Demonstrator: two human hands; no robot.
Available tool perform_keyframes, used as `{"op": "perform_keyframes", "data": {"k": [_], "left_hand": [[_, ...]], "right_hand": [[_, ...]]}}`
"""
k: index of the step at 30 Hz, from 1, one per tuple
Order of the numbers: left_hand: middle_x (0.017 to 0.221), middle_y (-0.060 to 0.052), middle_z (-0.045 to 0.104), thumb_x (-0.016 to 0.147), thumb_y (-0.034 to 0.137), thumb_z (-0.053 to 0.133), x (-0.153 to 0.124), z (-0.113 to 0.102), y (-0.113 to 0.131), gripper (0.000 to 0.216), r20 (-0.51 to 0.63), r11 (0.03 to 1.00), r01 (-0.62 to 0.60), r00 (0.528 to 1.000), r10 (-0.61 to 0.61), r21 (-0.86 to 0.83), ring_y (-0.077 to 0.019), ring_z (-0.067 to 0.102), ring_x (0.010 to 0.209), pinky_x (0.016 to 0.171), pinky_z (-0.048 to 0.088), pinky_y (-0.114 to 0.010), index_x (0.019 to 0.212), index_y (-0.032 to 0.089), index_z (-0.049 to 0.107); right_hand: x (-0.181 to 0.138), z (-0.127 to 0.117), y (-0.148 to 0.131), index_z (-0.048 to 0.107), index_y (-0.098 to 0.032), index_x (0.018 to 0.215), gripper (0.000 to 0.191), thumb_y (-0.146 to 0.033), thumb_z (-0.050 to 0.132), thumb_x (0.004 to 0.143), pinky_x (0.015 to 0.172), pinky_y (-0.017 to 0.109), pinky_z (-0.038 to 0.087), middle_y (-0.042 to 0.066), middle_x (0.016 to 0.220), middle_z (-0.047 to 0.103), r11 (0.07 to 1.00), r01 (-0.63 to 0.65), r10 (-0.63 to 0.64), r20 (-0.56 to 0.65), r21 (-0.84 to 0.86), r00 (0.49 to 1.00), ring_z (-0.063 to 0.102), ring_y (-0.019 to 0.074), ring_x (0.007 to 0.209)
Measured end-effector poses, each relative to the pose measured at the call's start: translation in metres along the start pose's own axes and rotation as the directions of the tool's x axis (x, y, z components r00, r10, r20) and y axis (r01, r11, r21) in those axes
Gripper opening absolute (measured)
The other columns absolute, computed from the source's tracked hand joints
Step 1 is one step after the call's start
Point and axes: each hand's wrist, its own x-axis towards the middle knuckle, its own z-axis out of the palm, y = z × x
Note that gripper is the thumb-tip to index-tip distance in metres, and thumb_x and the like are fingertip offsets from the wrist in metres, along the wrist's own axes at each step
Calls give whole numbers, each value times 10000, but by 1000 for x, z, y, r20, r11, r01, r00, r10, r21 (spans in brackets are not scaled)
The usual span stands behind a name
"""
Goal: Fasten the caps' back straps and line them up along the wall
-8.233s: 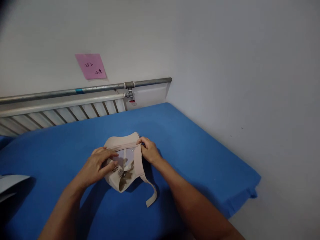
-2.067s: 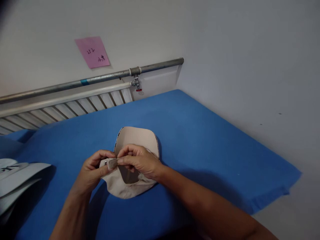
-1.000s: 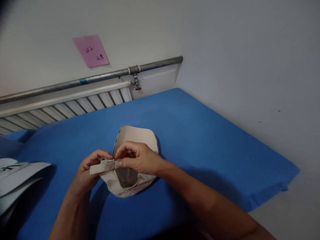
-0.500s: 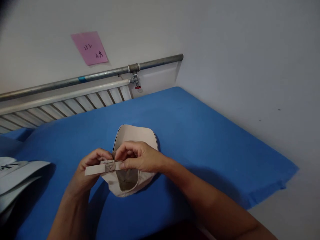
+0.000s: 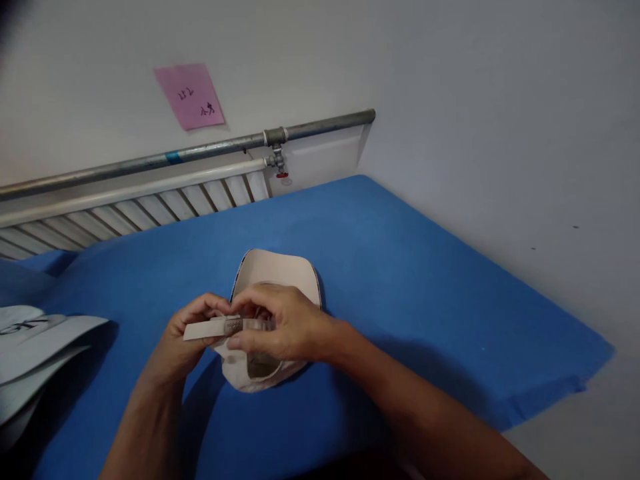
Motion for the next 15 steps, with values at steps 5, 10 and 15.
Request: {"op": "perform_keyframes", "data": {"k": [5,10,15], "left_hand": [[732,20,652,719,265,783,0,2,1,261,60,994,-4,998,11,-107,-77,548,589,549,411,-163,940,227,648],[794,-22,670,834,380,652,-2,0,7,236,6,988,39,999,-39,-147,-122,586,692,628,442,-204,994,208,675],[789,-54,677,868,608,474,-1,-5,11,495,57,995,-33,998,38,-98,-175,587,739,700,451,-268,1027,189,684]], "right_hand": [[-2,8,2,639,-225,1011,196,-275,662,823,840,316,453,32,938,668,938,223,-226,17,-265,974,604,172,900],[-1,3,2,637,-206,903,132,-225,695,786,739,262,466,4,846,664,966,152,-165,-48,-208,985,612,135,779],[1,3,4,651,-213,894,139,-240,702,767,726,268,463,-4,818,666,973,113,-124,-45,-203,991,607,136,755]]}}
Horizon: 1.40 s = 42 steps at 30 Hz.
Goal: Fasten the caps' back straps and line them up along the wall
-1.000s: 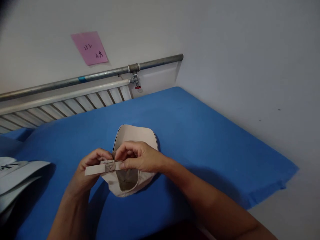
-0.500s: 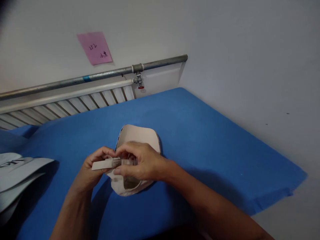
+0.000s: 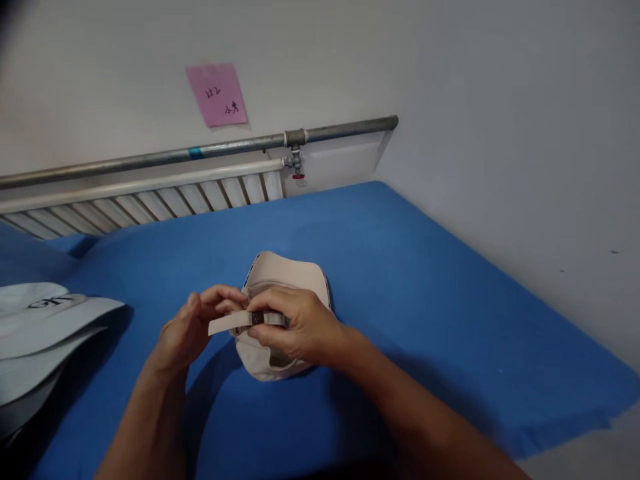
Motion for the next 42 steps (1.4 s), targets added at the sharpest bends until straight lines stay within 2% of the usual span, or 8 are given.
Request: {"op": "perform_keyframes", "data": {"k": [4,9,13,16,21,25,30,42], "left_hand": [[856,-38,650,778,543,655,-3,-3,2,444,132,988,26,990,-47,154,-176,578,764,685,444,-261,1083,220,634],[913,-19,626,794,361,688,-4,-1,6,238,71,936,90,990,-121,341,-166,560,841,729,442,-253,991,237,637],[840,-26,639,815,377,648,0,1,7,202,59,891,151,979,-194,428,-168,557,783,690,436,-261,920,206,667],[751,-16,610,829,392,624,2,4,6,209,47,896,166,978,-202,412,-154,536,724,653,419,-254,820,189,671],[723,-18,593,822,420,627,0,7,5,240,33,896,158,981,-189,414,-148,506,679,620,408,-260,781,185,646],[760,-23,602,830,434,614,-2,10,6,254,57,862,101,987,-148,496,-154,511,701,639,408,-276,809,183,650],[784,-20,590,862,402,585,-2,12,7,244,117,852,59,983,-140,520,-156,522,744,681,410,-289,806,170,632],[840,-23,591,892,342,582,-5,3,6,196,260,919,37,954,-149,392,-155,532,814,746,409,-296,835,166,649]], "right_hand": [[-1,2,1,658,-210,904,148,-198,682,758,729,271,475,0,817,676,1000,12,-11,45,-14,999,618,139,758],[-1,2,4,662,-206,946,193,-154,656,761,782,292,488,19,884,699,997,65,-63,59,-29,996,641,159,829],[-1,2,7,663,-211,958,220,-112,624,765,805,303,483,16,884,691,989,132,-127,90,-60,988,635,161,840],[-1,2,7,654,-214,942,195,-122,620,774,794,308,475,21,894,683,993,91,-84,93,-77,992,621,167,854],[1,-2,4,607,-199,842,186,-273,733,727,635,248,423,-4,798,613,988,-143,148,98,-62,984,533,130,721],[2,-4,4,600,-182,785,253,-388,739,736,550,214,352,-35,682,538,966,-258,254,209,-6,944,456,93,624],[-1,-3,9,583,-163,716,248,-373,703,773,505,198,317,-58,598,461,963,-262,233,291,65,928,414,72,567],[-8,6,10,584,-163,672,223,-311,725,760,498,203,305,-71,562,449,960,-233,195,227,156,954,384,62,531]]}}
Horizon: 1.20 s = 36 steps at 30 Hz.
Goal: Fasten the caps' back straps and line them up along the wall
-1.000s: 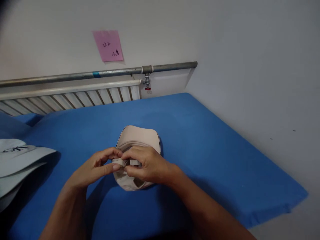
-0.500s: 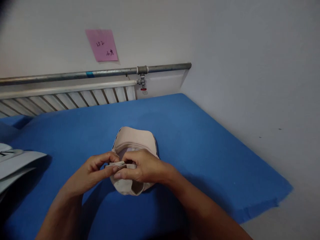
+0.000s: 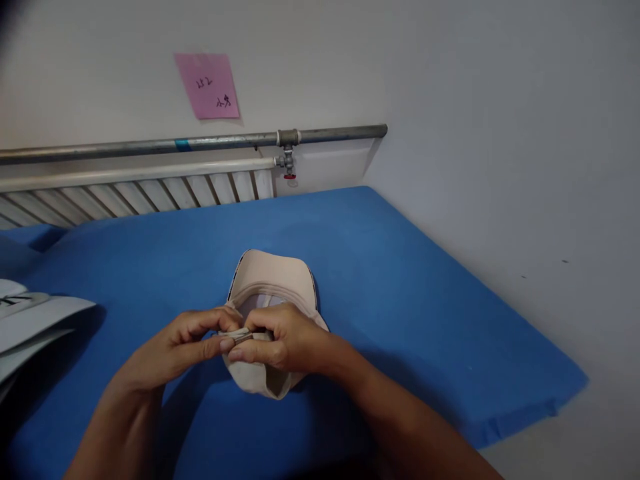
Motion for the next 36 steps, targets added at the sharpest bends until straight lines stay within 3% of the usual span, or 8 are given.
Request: {"op": "perform_keyframes", "data": {"k": [17,22,25,27,29,31,33,36], "left_hand": [[838,-6,593,850,328,644,1,0,1,151,-3,997,33,999,-33,-73,-142,541,808,744,426,-281,853,177,654],[909,-23,633,862,299,620,4,2,4,132,-106,963,-123,983,152,239,-174,577,900,875,432,-352,932,191,651],[974,-29,663,840,242,632,7,4,5,111,-140,830,-230,929,343,508,-186,594,982,1105,234,-457,931,179,627],[917,-12,668,833,214,624,7,4,6,53,-120,778,-274,906,406,566,-162,614,902,1139,160,-476,856,172,603],[779,15,638,844,214,600,5,4,5,97,-101,791,-308,902,419,529,-140,607,791,1095,262,-445,763,171,567],[689,24,591,863,243,577,2,3,5,158,-114,848,-282,923,367,450,-126,574,701,888,435,-337,724,174,554],[676,15,582,871,287,574,1,3,5,185,-131,908,-199,956,262,368,-120,544,649,637,434,-244,727,172,576],[756,0,643,833,306,631,2,1,7,134,-59,954,-104,990,126,282,-125,557,679,602,410,-223,829,174,650]], "right_hand": [[-1,7,-2,518,-170,619,326,-404,638,812,498,225,276,-50,550,427,997,-46,40,-107,-55,994,385,79,532],[-2,-2,6,541,-171,662,295,-415,620,807,514,221,294,-37,590,455,989,-104,115,-104,108,988,404,89,558],[-3,-14,6,522,-170,641,299,-408,630,786,504,211,288,-45,579,438,970,-91,119,-112,227,987,377,76,537],[-4,-21,4,521,-165,615,308,-400,662,756,492,204,280,-49,566,434,971,-68,100,-131,229,986,364,68,528],[-5,-26,0,536,-160,595,303,-380,709,712,479,197,275,-52,556,441,979,-65,93,-135,195,986,364,62,524],[-6,-29,-2,560,-155,599,281,-362,724,695,471,190,278,-55,552,449,977,-83,105,-102,197,989,369,59,519],[-7,-30,-3,578,-153,625,259,-363,691,727,466,185,282,-55,556,458,965,-96,115,-64,245,991,371,56,511],[-7,-25,-1,588,-164,714,233,-383,650,763,456,179,283,-56,588,475,930,-104,142,-85,353,986,368,53,497]]}}
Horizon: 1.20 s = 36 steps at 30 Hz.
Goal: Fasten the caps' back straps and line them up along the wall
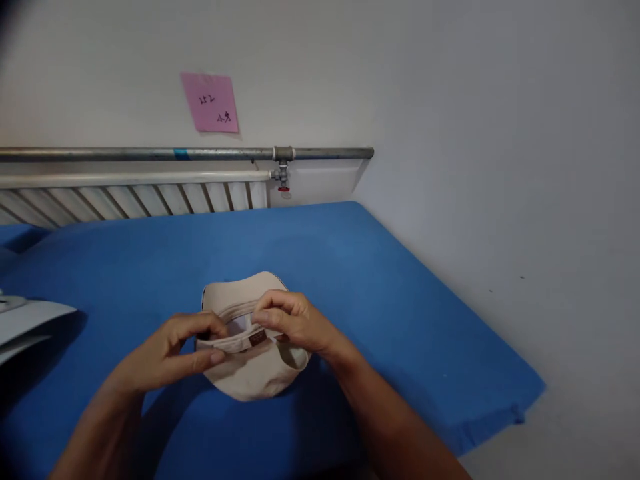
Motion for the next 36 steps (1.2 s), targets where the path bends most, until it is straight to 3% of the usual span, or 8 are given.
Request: {"op": "perform_keyframes", "data": {"k": [4,10,13,16,22,28,31,36], "left_hand": [[940,-27,696,794,270,680,1,-3,0,250,162,987,50,987,-25,-150,-160,600,821,707,445,-243,1034,198,671],[875,-31,671,781,310,706,-4,-5,-10,291,164,864,168,981,-100,-476,-141,584,761,676,446,-237,1033,176,655],[837,-23,646,765,317,719,-4,-7,-13,313,153,808,187,981,-120,-559,-132,562,736,660,434,-234,1034,173,652],[789,-10,607,773,322,699,-3,-7,-14,265,148,804,179,982,-115,-567,-114,518,690,615,397,-219,981,164,657],[676,33,502,809,358,667,-3,-6,-17,262,180,810,248,967,-178,-532,-74,383,575,527,275,-205,957,147,618],[727,28,519,812,349,669,-1,-4,-19,233,205,784,285,957,-204,-551,-83,415,617,568,305,-214,889,159,560],[706,43,484,827,346,649,1,-2,-21,217,259,785,323,942,-214,-528,-80,386,597,547,284,-211,880,167,537],[795,26,521,810,243,631,7,7,-21,162,289,891,295,937,-198,-346,-106,425,681,612,342,-230,950,175,586]], "right_hand": [[9,8,13,577,-188,778,210,-381,658,756,462,181,292,-71,604,443,999,10,-4,-124,43,992,351,57,496],[12,15,13,602,-187,777,122,-279,568,849,621,240,394,-20,703,563,874,259,-396,-292,-411,871,503,106,654],[2,25,-8,633,-203,882,60,-238,594,853,785,304,429,21,871,655,634,453,-637,-90,-627,765,586,151,831],[-1,35,-23,654,-203,973,165,-205,661,808,867,358,410,41,926,684,448,527,-602,193,-722,775,595,180,898],[10,31,-17,628,-188,929,110,-160,617,823,825,318,449,28,860,669,511,500,-472,258,-699,843,589,159,861],[15,25,-3,635,-185,885,93,-177,544,870,830,364,430,65,901,650,330,580,-519,370,-745,771,562,184,873],[16,25,6,617,-185,849,78,-162,544,859,826,363,439,59,866,650,429,576,-524,328,-696,786,563,180,852],[11,27,18,617,-197,817,14,-194,629,812,803,317,474,21,855,655,871,400,-398,68,-286,915,604,152,840]]}}
